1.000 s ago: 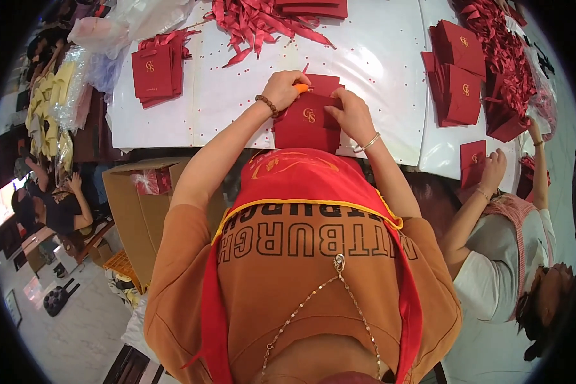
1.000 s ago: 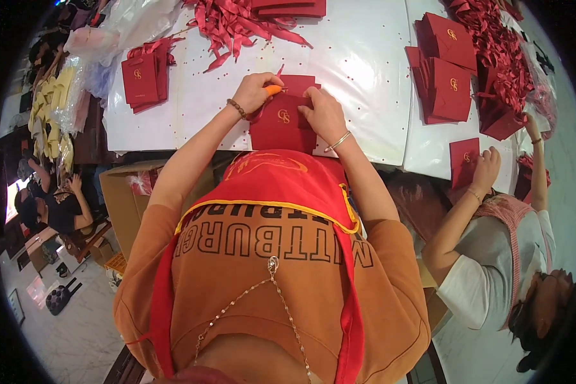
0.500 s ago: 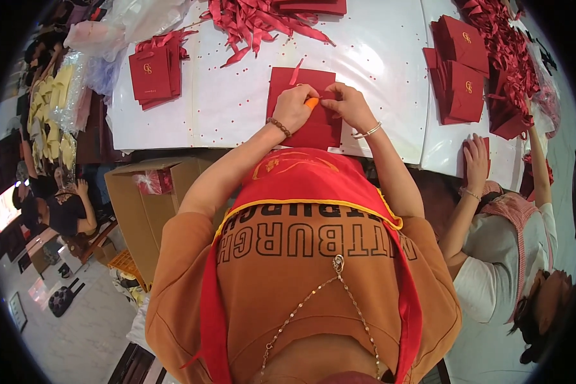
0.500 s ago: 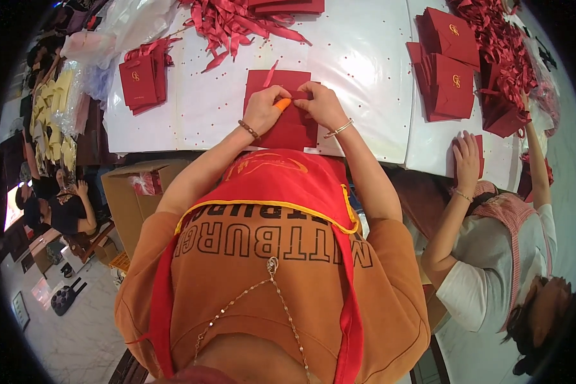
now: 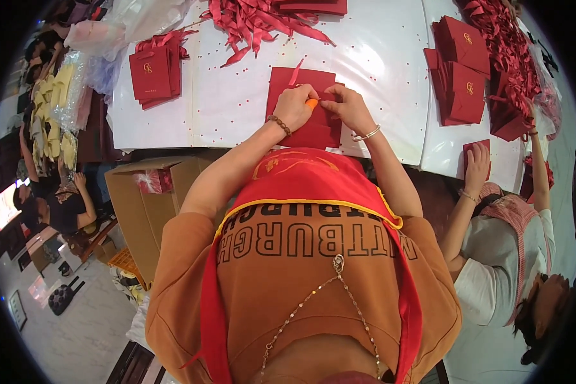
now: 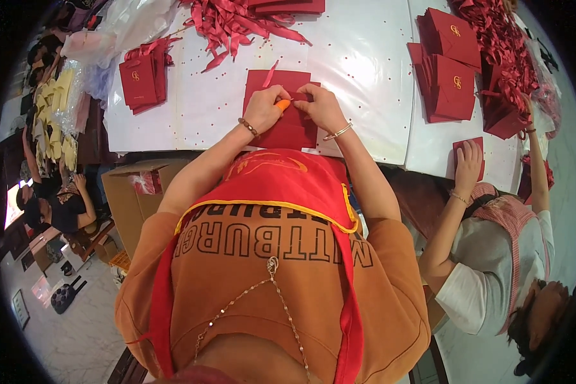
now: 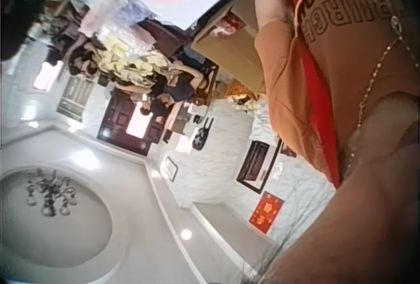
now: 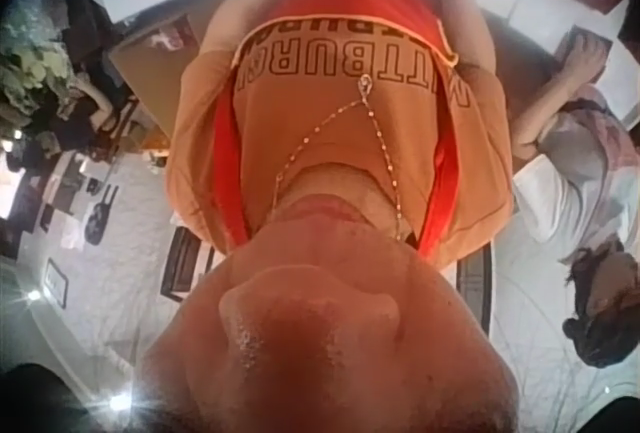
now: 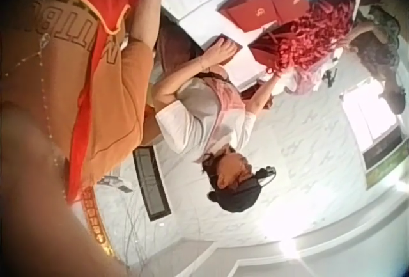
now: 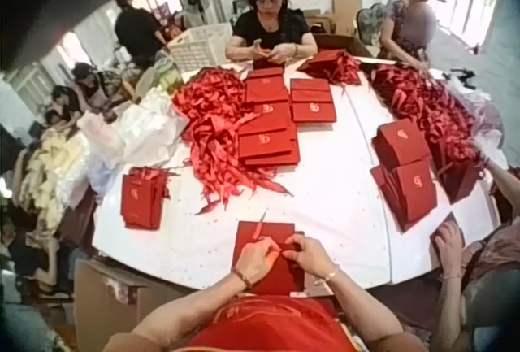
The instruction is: Tying red decorative ribbons onto red gift bags in a manual packaging area.
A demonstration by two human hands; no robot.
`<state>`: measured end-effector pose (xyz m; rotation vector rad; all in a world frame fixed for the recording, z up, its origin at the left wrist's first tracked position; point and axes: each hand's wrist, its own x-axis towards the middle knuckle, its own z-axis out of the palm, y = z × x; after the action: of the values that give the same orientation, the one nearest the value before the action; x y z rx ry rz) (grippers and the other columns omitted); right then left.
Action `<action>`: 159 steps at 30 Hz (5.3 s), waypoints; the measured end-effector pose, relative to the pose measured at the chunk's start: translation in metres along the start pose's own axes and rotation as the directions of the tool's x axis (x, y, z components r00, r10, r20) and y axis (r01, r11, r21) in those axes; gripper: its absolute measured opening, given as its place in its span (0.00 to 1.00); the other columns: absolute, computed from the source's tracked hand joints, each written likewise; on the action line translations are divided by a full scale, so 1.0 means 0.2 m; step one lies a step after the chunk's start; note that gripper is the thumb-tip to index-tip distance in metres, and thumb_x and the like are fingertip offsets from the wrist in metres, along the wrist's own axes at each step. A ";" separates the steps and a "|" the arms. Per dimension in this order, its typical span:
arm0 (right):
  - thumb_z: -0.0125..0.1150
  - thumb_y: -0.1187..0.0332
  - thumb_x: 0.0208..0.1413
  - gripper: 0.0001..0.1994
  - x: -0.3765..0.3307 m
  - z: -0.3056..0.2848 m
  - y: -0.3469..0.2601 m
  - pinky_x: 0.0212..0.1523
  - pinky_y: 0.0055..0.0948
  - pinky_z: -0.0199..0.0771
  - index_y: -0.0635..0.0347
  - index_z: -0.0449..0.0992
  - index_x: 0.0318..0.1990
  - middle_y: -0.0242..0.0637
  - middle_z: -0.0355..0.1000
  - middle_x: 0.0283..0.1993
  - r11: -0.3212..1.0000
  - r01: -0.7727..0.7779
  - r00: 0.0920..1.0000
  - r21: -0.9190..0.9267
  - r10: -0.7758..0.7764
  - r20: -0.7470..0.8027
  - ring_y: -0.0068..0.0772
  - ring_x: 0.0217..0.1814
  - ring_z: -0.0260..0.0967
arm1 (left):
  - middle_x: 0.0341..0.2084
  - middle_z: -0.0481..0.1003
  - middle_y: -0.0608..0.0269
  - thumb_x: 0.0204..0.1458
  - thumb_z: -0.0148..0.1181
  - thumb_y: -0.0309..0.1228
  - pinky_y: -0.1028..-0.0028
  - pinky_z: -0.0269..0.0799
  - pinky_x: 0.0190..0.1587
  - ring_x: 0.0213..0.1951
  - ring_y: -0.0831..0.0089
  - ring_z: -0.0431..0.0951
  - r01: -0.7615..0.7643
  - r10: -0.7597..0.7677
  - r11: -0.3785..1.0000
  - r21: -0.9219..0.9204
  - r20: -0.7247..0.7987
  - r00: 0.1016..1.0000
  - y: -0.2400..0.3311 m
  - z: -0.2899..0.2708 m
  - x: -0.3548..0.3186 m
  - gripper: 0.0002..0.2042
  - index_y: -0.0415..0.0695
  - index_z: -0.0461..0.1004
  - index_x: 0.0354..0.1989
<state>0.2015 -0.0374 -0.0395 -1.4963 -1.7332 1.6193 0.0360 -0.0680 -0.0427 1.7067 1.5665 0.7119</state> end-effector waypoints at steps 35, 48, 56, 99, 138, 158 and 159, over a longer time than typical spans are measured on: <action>0.57 0.72 0.49 0.13 -0.02 0.02 -0.02 0.26 0.21 0.70 0.63 0.72 0.43 0.33 0.70 0.29 0.978 -0.066 0.993 0.199 0.046 0.105 0.20 0.26 0.66 | 0.15 0.71 0.63 0.42 0.53 0.20 0.79 0.64 0.15 0.14 0.79 0.69 0.416 -0.335 0.842 -0.343 0.273 0.902 0.05 -0.10 0.04 0.11 0.36 0.70 0.36; 0.55 0.71 0.52 0.10 -0.01 0.00 -0.06 0.26 0.17 0.67 0.61 0.71 0.42 0.25 0.66 0.27 0.970 -0.145 0.976 0.195 0.108 0.188 0.16 0.25 0.63 | 0.19 0.75 0.56 0.42 0.53 0.21 0.75 0.70 0.20 0.18 0.72 0.75 0.343 -0.295 0.904 -0.256 0.208 0.933 0.02 -0.09 0.01 0.10 0.37 0.72 0.35; 0.58 0.71 0.50 0.10 -0.04 0.04 -0.08 0.24 0.18 0.68 0.64 0.72 0.39 0.31 0.69 0.27 0.992 -0.081 0.996 0.099 0.076 0.049 0.18 0.23 0.67 | 0.19 0.73 0.55 0.41 0.53 0.22 0.66 0.69 0.26 0.24 0.60 0.75 0.004 0.008 0.987 0.161 -0.075 0.997 0.03 -0.01 -0.02 0.08 0.41 0.71 0.33; 0.58 0.74 0.44 0.09 -0.15 0.11 -0.13 0.32 0.36 0.67 0.62 0.68 0.34 0.43 0.68 0.30 0.786 0.549 0.819 -0.284 -0.573 -0.004 0.48 0.33 0.67 | 0.14 0.65 0.69 0.46 0.50 0.27 0.81 0.50 0.15 0.14 0.83 0.58 0.125 -0.105 0.972 -0.201 0.106 0.989 -0.11 -0.26 0.29 0.05 0.40 0.72 0.26; 0.64 0.60 0.39 0.18 0.12 0.10 -0.06 0.41 0.35 0.63 0.57 0.72 0.38 0.36 0.66 0.42 0.621 0.457 0.785 -0.637 -0.618 -0.041 0.40 0.44 0.62 | 0.24 0.74 0.60 0.50 0.52 0.27 0.72 0.67 0.26 0.27 0.71 0.75 0.368 -0.370 0.881 -0.298 0.053 0.928 -0.27 -0.64 -0.20 0.12 0.45 0.68 0.44; 0.62 0.72 0.40 0.15 0.17 0.16 -0.22 0.43 0.34 0.67 0.62 0.72 0.39 0.43 0.70 0.36 0.755 0.559 0.828 -0.341 -0.531 0.183 0.43 0.41 0.67 | 0.24 0.71 0.66 0.45 0.59 0.23 0.81 0.66 0.28 0.26 0.80 0.70 -0.018 -0.015 0.980 -0.196 -0.168 0.986 -0.09 -0.50 -0.20 0.04 0.38 0.71 0.27; 0.62 0.71 0.40 0.15 0.17 0.15 -0.24 0.42 0.33 0.68 0.62 0.72 0.39 0.43 0.71 0.35 0.830 0.465 0.885 -0.308 -0.427 0.183 0.42 0.40 0.68 | 0.22 0.71 0.66 0.45 0.59 0.22 0.81 0.66 0.26 0.24 0.81 0.70 0.112 -0.137 0.868 -0.485 -0.018 0.990 -0.10 -0.45 -0.19 0.05 0.38 0.70 0.29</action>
<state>0.1431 -0.0152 -0.0192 -1.0207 -2.3113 1.2117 -0.0519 -0.0930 -0.0022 1.2142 1.3692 0.9910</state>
